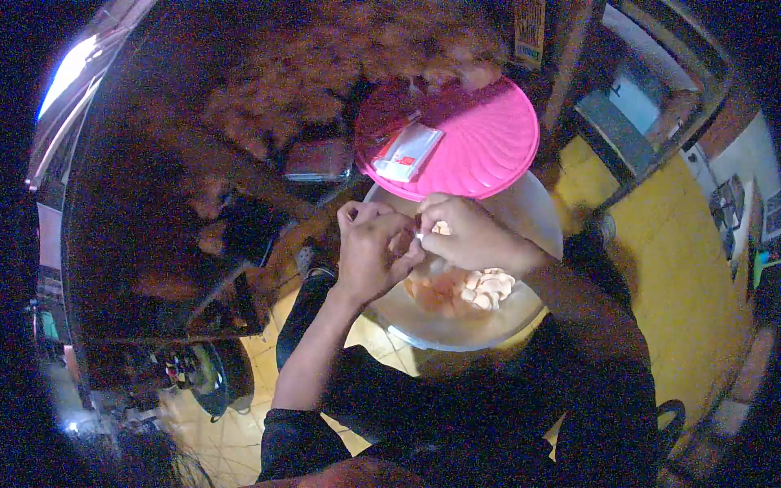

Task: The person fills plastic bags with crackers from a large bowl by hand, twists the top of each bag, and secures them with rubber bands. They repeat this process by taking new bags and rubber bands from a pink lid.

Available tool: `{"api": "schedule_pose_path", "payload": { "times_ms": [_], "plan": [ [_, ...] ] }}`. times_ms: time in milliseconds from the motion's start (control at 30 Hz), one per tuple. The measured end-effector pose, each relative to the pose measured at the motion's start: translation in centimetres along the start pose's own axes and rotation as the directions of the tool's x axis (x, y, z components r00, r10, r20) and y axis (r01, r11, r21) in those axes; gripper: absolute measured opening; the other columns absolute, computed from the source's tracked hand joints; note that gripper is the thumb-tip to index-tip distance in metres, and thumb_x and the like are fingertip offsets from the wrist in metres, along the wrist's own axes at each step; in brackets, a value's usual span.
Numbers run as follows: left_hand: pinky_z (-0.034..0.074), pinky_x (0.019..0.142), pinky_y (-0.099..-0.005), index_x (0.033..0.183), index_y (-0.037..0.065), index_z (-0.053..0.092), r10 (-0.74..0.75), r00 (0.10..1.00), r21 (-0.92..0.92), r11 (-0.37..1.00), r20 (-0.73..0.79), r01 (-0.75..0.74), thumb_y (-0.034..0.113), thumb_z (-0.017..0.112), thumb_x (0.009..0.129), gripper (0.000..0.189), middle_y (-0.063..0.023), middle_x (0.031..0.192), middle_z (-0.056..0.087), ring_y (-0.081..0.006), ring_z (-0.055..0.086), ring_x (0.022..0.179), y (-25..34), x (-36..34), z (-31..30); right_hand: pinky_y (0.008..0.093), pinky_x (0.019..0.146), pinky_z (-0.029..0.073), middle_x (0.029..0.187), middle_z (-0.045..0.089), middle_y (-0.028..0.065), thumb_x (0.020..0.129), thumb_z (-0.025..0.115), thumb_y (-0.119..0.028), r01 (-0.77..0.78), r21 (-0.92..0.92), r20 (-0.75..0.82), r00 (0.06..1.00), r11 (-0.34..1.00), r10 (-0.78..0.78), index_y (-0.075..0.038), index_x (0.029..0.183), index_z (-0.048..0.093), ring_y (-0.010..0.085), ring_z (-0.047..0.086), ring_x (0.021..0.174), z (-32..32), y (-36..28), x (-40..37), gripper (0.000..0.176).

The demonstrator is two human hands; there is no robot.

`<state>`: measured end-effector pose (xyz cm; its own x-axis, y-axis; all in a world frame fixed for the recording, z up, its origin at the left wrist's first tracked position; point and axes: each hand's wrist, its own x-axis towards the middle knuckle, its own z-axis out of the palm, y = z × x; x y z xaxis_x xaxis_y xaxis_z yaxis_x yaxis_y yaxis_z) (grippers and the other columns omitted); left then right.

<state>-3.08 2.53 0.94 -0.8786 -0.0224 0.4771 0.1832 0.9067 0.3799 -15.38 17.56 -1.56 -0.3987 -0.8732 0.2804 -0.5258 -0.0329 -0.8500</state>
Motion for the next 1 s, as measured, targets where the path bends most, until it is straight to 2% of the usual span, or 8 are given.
{"api": "schedule_pose_path", "payload": {
  "times_ms": [133,267,333,533,633,700,800,1000],
  "plan": [
    [0.038,0.089,-0.0412,0.077,0.008,0.065,-0.133,0.979,-0.221,0.961,0.153,0.165,0.018,0.076,0.067,0.018,-0.0062,0.082,0.066,-0.0229,0.061,0.087,-0.4,-0.7,0.5,0.0377,0.079,0.047,0.087,0.062,0.0149,0.076,0.064,-0.008,-0.103,0.025,0.217,0.972,0.994,0.096,0.004,0.081,0.064,0.0275,0.061,0.086,-1.1,-0.9,-0.1,0.013],
    [0.049,0.077,-0.0298,0.074,0.003,0.062,-0.372,0.916,-0.462,0.793,0.150,0.397,0.007,0.072,0.070,0.012,-0.0075,0.083,0.066,-0.0152,0.062,0.080,-1.0,-0.6,1.0,0.0390,0.087,0.045,0.087,0.063,0.0094,0.076,0.067,-0.012,-0.124,-0.062,-0.030,0.992,0.990,0.122,-0.003,0.091,0.067,0.0249,0.061,0.089,-0.4,-2.4,-0.2,0.018],
    [0.048,0.078,-0.0274,0.075,0.002,0.060,-0.486,0.869,-0.641,0.638,0.093,0.426,0.005,0.070,0.072,0.011,-0.0066,0.085,0.066,-0.0125,0.061,0.082,-1.3,-0.8,2.0,0.0444,0.097,0.040,0.088,0.063,0.0054,0.073,0.070,-0.017,0.234,-0.672,-0.020,0.943,0.702,-0.333,-0.009,0.096,0.067,0.0219,0.061,0.093,-0.2,-1.7,-0.2,0.025],
    [0.046,0.072,-0.0259,0.088,0.001,0.063,-0.404,0.914,-0.617,0.712,0.031,0.335,0.003,0.066,0.073,0.015,-0.0008,0.080,0.061,-0.0092,0.057,0.076,-1.1,-0.4,2.1,0.0503,0.107,0.027,0.091,0.064,0.0025,0.076,0.067,-0.020,0.162,-0.746,0.031,0.977,0.646,-0.209,-0.013,0.095,0.066,0.0190,0.061,0.097,-0.1,-2.5,-0.9,0.020],
    [0.045,0.071,-0.0261,0.099,0.002,0.067,-0.363,0.924,-0.605,0.711,0.121,0.359,0.003,0.059,0.077,0.023,-0.0015,0.082,0.061,-0.0103,0.056,0.078,-1.1,-0.4,1.8,0.0474,0.095,0.041,0.080,0.066,0.0055,0.079,0.065,-0.019,0.092,-0.761,-0.036,0.982,0.642,-0.183,-0.009,0.085,0.068,0.0245,0.065,0.082,-0.2,-2.7,-0.6,0.012],
    [0.043,0.065,-0.0300,0.111,0.005,0.068,-0.259,0.966,-0.578,0.791,-0.020,0.200,0.003,0.061,0.082,0.030,-0.0071,0.082,0.059,-0.0163,0.054,0.074,-0.6,-0.5,2.4,0.0381,0.069,0.050,0.064,0.063,0.0063,0.082,0.060,-0.015,-0.033,-0.356,-0.165,0.986,0.934,-0.028,-0.004,0.073,0.066,0.0214,0.063,0.061,-0.4,-2.4,-0.5,0.016],
    [0.041,0.069,-0.0367,0.107,0.005,0.069,-0.107,0.989,-0.333,0.940,-0.100,0.068,0.008,0.061,0.085,0.024,-0.0127,0.088,0.060,-0.0247,0.055,0.081,0.9,-0.3,2.4,0.0297,0.050,0.043,0.055,0.059,0.0040,0.084,0.056,-0.014,-0.218,0.182,-0.216,0.943,0.959,0.255,-0.001,0.066,0.063,0.0117,0.057,0.054,-0.2,-0.5,-0.4,0.023],
    [0.040,0.075,-0.0415,0.096,0.007,0.070,0.009,0.998,-0.177,0.984,0.063,0.003,0.016,0.063,0.085,0.015,-0.0094,0.089,0.062,-0.0287,0.057,0.085,1.2,-0.4,2.7,0.0254,0.056,0.044,0.064,0.059,0.0010,0.088,0.053,-0.012,-0.279,0.501,-0.118,0.916,0.819,0.384,0.002,0.078,0.067,0.0064,0.053,0.060,-3.5,-0.2,-0.5,0.022]
  ]
}}
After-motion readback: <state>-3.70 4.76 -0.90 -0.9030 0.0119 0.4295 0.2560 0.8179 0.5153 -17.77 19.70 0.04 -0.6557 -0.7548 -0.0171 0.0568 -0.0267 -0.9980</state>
